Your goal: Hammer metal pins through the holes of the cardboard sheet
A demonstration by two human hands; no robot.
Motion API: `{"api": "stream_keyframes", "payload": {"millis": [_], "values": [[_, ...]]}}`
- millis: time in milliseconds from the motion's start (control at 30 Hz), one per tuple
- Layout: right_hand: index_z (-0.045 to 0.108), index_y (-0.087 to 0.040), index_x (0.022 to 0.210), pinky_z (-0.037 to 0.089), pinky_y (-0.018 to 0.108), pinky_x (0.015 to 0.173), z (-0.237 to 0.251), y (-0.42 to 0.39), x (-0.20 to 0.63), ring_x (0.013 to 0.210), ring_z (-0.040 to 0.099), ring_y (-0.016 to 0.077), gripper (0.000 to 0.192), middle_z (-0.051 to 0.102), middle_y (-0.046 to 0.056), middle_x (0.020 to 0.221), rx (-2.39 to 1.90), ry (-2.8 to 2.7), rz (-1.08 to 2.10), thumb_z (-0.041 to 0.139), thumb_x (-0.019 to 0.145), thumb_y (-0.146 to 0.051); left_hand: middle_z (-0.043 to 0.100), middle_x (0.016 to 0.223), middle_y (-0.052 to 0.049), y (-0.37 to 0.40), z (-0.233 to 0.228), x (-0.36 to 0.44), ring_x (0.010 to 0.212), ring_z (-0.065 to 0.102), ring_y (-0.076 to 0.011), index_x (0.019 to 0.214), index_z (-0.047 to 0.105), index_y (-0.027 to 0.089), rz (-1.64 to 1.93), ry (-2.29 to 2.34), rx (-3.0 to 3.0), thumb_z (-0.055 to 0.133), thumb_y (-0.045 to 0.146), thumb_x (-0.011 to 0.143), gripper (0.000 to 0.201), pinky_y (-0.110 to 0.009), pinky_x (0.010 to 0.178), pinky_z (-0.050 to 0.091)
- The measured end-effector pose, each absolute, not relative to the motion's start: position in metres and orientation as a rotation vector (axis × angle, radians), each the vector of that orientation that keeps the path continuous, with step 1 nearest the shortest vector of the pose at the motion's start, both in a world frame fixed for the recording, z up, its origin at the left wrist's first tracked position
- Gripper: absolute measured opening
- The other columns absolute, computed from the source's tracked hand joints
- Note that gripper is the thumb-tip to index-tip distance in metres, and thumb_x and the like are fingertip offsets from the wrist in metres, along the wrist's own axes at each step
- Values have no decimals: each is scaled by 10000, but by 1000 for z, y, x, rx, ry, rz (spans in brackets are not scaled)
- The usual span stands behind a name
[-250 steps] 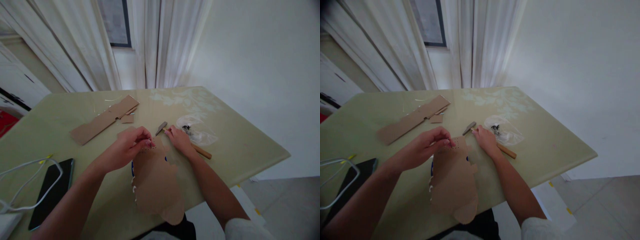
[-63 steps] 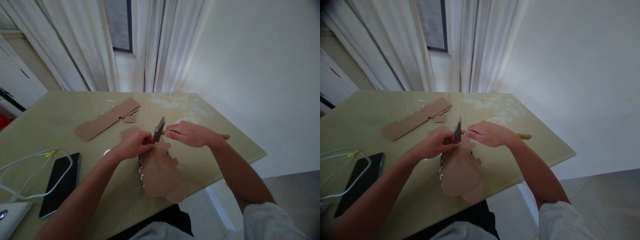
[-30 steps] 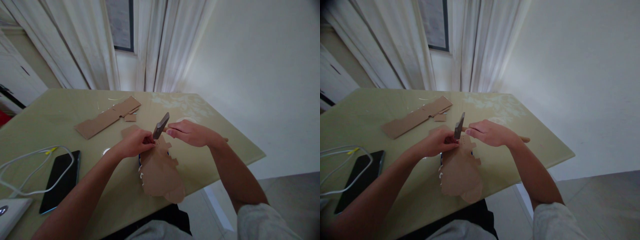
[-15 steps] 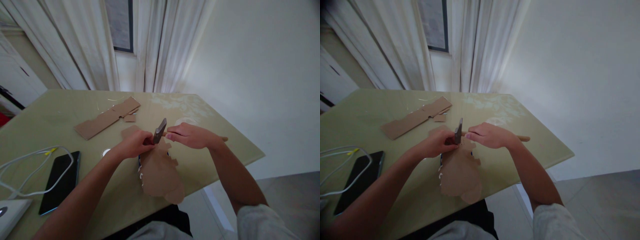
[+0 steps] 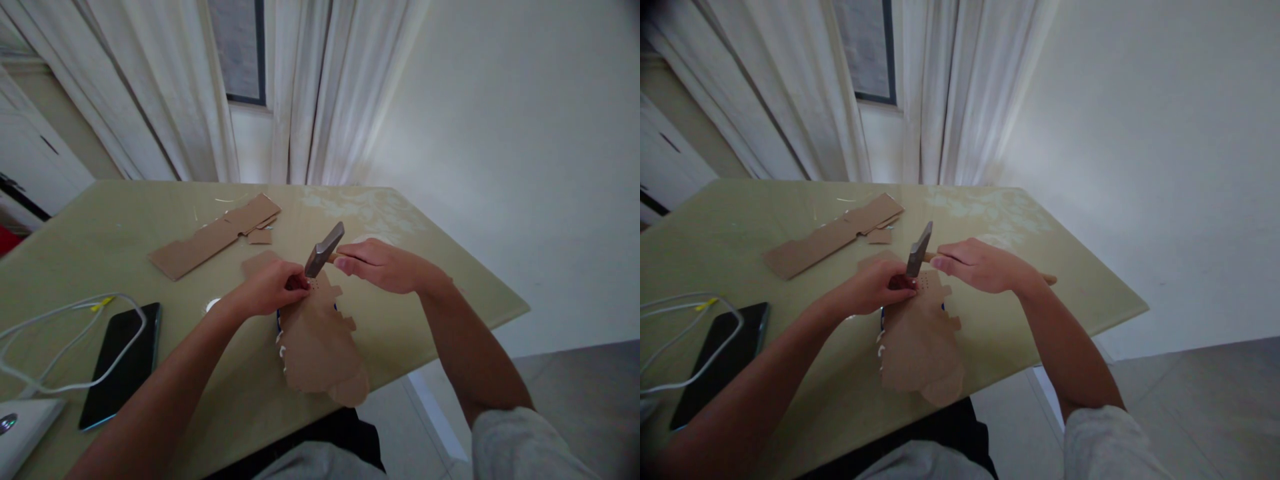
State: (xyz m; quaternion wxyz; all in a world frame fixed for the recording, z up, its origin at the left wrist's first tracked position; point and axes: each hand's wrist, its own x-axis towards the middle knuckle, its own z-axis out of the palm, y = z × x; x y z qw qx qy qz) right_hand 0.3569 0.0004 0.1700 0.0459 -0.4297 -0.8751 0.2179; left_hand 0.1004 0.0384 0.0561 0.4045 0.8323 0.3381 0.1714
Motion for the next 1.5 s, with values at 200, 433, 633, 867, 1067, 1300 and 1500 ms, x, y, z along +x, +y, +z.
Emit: {"api": "stream_keyframes", "payload": {"millis": [200, 433, 633, 867, 1067, 1300, 1500], "values": [[635, -199, 902, 373, 341, 741, 165, 1, 353, 755, 564, 194, 448, 629, 24, 798, -1348, -2761, 686, 401, 1160, -480, 763, 819, -30, 39, 56, 100, 720, 652, -183, 921, 746, 184, 431, 841, 2124, 691, 308, 894, 138, -284, 646, 435], [637, -199, 907, 364, 336, 717, 167, 1, 353, 735, 550, 191, 460, 641, 28, 808, -1323, -2701, 704, 397, 1154, -503, 777, 840, -33, 39, 58, 100, 735, 672, -191, 923, 736, 188, 436, 828, 2130, 686, 319, 895, 143, -292, 670, 452], [652, -194, 931, 372, 340, 752, 164, 0, 352, 763, 581, 200, 437, 648, 34, 821, -1348, -2730, 714, 400, 1154, -472, 749, 801, -26, 40, 57, 101, 717, 650, -193, 926, 733, 188, 426, 825, 2137, 686, 334, 895, 156, -294, 652, 434], [655, -193, 926, 363, 337, 741, 160, -1, 354, 746, 574, 199, 447, 644, 31, 797, -1378, -2716, 715, 408, 1156, -485, 717, 832, -19, 38, 59, 100, 737, 625, -194, 976, 703, 193, 404, 797, 2145, 712, 360, 891, 187, -301, 658, 409], [701, -177, 1051, 406, 355, 813, 149, -5, 362, 873, 631, 227, 477, 721, 73, 951, -1360, -2660, 722, 388, 1169, -516, 692, 1045, -66, 35, 70, 95, 938, 630, -254, 1060, 719, 188, 360, 787, 2317, 883, 507, 794, 447, -346, 805, 455], [688, -196, 993, 378, 351, 766, 138, -9, 365, 798, 609, 220, 474, 699, 55, 873, -1379, -2659, 710, 398, 1161, -531, 671, 1272, -105, 33, 72, 96, 1175, 622, -315, 1234, 715, 203, 316, 785, 2368, 862, 493, 833, 517, -416, 1027, 479], [689, -197, 1023, 390, 362, 795, 140, -9, 363, 841, 631, 235, 490, 713, 73, 930, -1397, -2630, 704, 364, 1163, -535, 670, 1235, -96, 33, 73, 96, 1131, 635, -302, 1168, 713, 198, 313, 786, 2384, 854, 518, 832, 485, -399, 993, 495]]}}
